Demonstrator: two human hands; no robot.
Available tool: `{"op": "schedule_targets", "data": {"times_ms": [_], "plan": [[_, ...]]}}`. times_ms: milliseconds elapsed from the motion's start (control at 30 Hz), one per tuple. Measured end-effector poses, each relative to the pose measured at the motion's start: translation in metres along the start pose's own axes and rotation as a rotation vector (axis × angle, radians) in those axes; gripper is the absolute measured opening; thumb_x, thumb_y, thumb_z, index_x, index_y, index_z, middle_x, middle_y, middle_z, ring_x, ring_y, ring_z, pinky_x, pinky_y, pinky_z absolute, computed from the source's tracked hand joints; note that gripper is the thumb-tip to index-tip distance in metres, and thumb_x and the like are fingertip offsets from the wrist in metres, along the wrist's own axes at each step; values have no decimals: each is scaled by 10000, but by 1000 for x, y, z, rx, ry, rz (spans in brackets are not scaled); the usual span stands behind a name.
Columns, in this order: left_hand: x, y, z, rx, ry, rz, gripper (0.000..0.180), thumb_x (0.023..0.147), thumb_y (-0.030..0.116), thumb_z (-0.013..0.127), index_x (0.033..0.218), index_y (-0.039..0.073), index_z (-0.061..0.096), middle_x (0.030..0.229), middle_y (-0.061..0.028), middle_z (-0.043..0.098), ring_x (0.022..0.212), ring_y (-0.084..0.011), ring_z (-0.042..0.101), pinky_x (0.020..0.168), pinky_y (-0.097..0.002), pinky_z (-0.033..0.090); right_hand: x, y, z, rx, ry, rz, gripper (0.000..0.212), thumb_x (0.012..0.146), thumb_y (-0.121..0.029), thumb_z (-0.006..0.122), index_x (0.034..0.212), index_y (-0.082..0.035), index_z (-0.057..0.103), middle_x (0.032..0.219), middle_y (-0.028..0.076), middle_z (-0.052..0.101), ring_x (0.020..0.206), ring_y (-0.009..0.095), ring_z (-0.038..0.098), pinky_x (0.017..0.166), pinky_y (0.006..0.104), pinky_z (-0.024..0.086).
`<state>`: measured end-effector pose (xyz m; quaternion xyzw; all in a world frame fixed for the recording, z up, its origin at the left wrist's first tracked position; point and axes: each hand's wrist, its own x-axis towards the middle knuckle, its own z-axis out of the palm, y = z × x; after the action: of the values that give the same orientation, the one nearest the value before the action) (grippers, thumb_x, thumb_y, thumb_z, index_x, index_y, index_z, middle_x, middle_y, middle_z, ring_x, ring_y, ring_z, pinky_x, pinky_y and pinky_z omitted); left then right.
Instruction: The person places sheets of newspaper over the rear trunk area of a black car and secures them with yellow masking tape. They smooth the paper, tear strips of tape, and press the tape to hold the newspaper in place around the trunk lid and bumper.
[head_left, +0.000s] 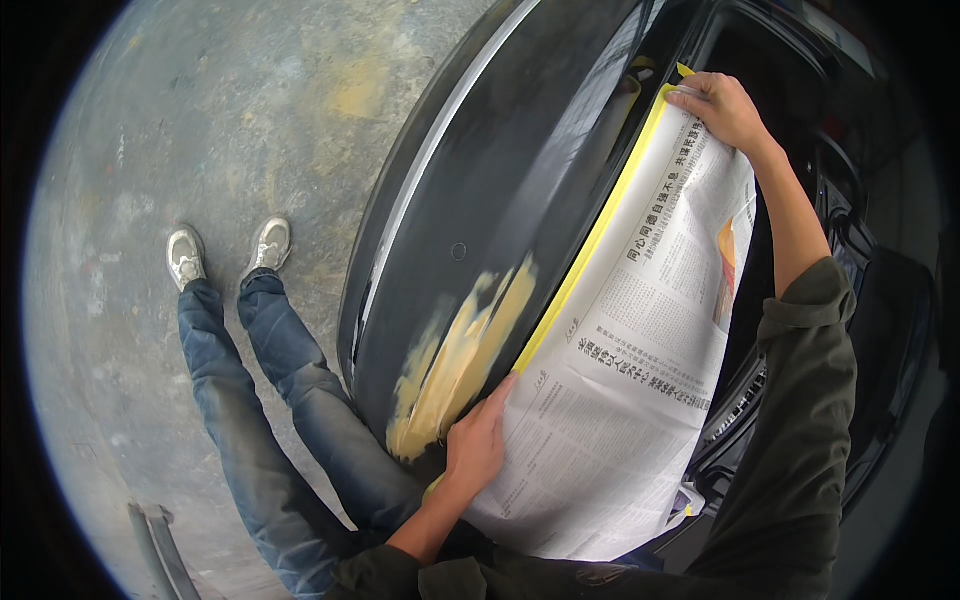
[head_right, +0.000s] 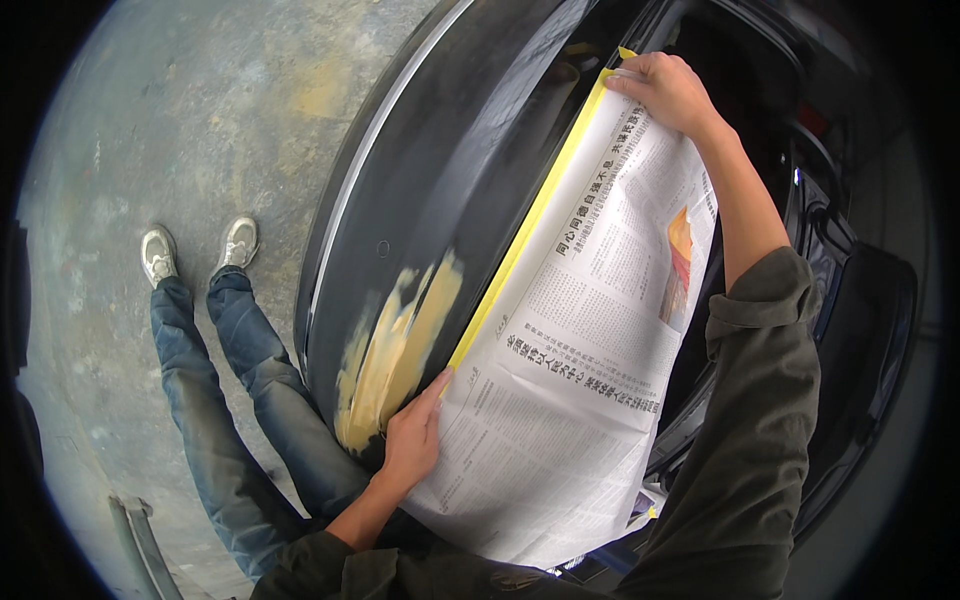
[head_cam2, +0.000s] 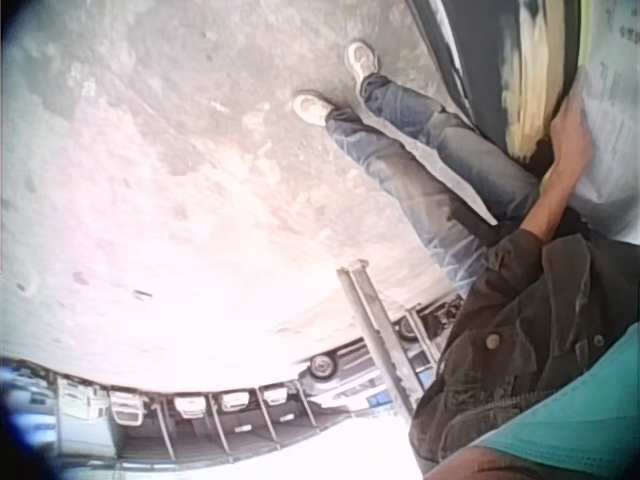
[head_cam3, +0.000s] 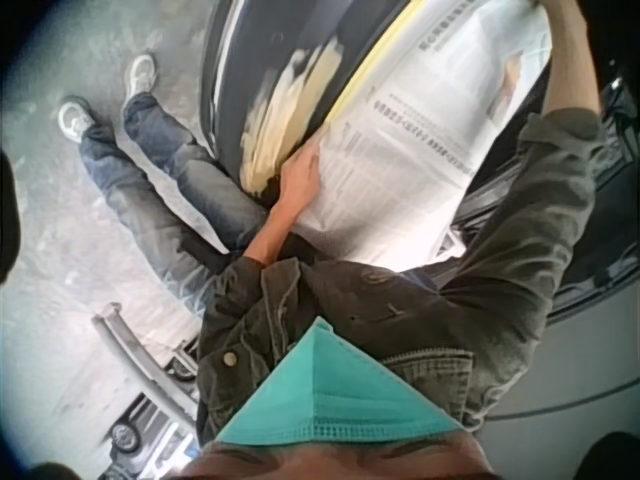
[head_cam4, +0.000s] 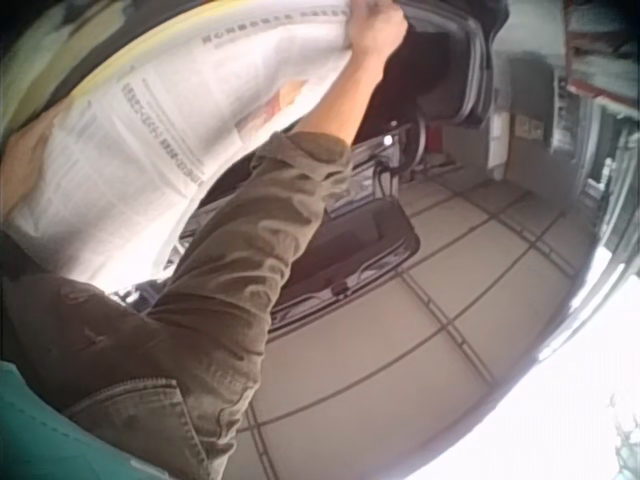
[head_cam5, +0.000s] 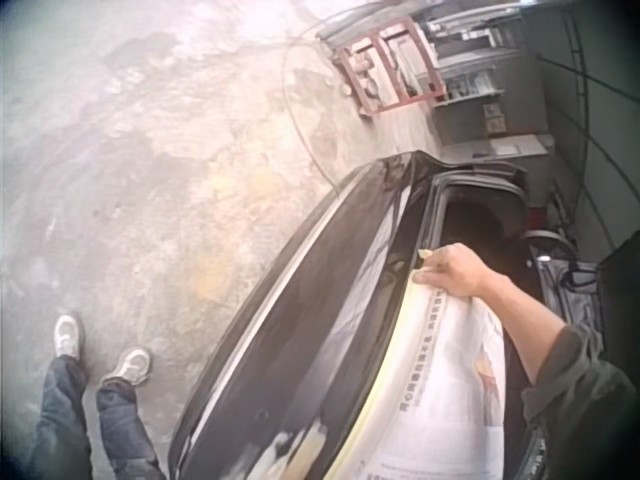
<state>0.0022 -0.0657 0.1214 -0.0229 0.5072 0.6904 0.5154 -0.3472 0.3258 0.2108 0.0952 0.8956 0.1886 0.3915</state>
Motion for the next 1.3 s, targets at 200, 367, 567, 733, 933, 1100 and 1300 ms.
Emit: {"op": "schedule_targets", "data": {"times_ms": [200, 367, 567, 733, 933, 1100, 1300], "plan": [[3, 15, -9, 55, -85, -130, 520, 979, -19, 514, 1464, 163, 550, 1168, -253, 690, 1020, -430, 682, 900, -432, 544, 2, -7, -7, -60, -25, -7, 310, 949, -322, 703, 1060, -47, 793, 860, 119, 772, 736, 216, 761, 781, 333, 592], [5, 13, -8, 54, -80, -120, 534, 979, -5, 512, 1469, 207, 542, 1114, -253, 698, 989, -435, 681, 884, -452, 544, 1, -7, -5, -69, -6, -9, 308, 949, -324, 700, 1054, -50, 794, 847, 119, 771, 723, 223, 759, 777, 337, 592], [10, 22, -10, 128, -97, -165, 498, 976, 35, 529, 1441, 209, 564, 977, -219, 716, 879, -421, 688, 798, -478, 548, 1, -9, -5, -93, -16, -6, 332, 949, -339, 699, 1083, -51, 792, 862, 121, 772, 733, 228, 760, 785, 341, 593], [11, 30, -11, 348, -106, -139, 471, 954, 89, 571, 1411, 199, 594, 881, -192, 714, 791, -354, 699, 671, -475, 547, 1, -14, -6, -173, 0, -13, 348, 944, -345, 705, 1105, -48, 789, 897, 126, 774, 767, 230, 762, 810, 344, 592], [20, 55, -23, 591, -200, -148, 469, 908, 118, 628, 1374, 178, 633, 861, -134, 639, 802, -316, 680, 674, -460, 536, 1, -8, -4, -190, -23, 12, 372, 935, -344, 716, 1122, -30, 781, 915, 137, 773, 800, 239, 761, 843, 353, 585], [23, 50, -6, 718, -87, 127, 453, 864, 82, 635, 1306, -18, 634, 1055, -147, 572, 1037, -338, 567, 891, -454, 485, -2, -6, -3, -218, 23, -56, 363, 922, -345, 724, 1090, -30, 786, 892, 145, 768, 788, 254, 755, 823, 357, 584], [36, 50, 17, 374, 72, 155, 485, 872, 16, 610, 1334, -122, 556, 1232, -231, 559, 1134, -389, 534, 1015, -457, 453, 1, -7, -4, -221, 33, -120, 296, 916, -322, 724, 994, -46, 797, 799, 129, 745, 736, 277, 729, 745, 382, 567]]}}
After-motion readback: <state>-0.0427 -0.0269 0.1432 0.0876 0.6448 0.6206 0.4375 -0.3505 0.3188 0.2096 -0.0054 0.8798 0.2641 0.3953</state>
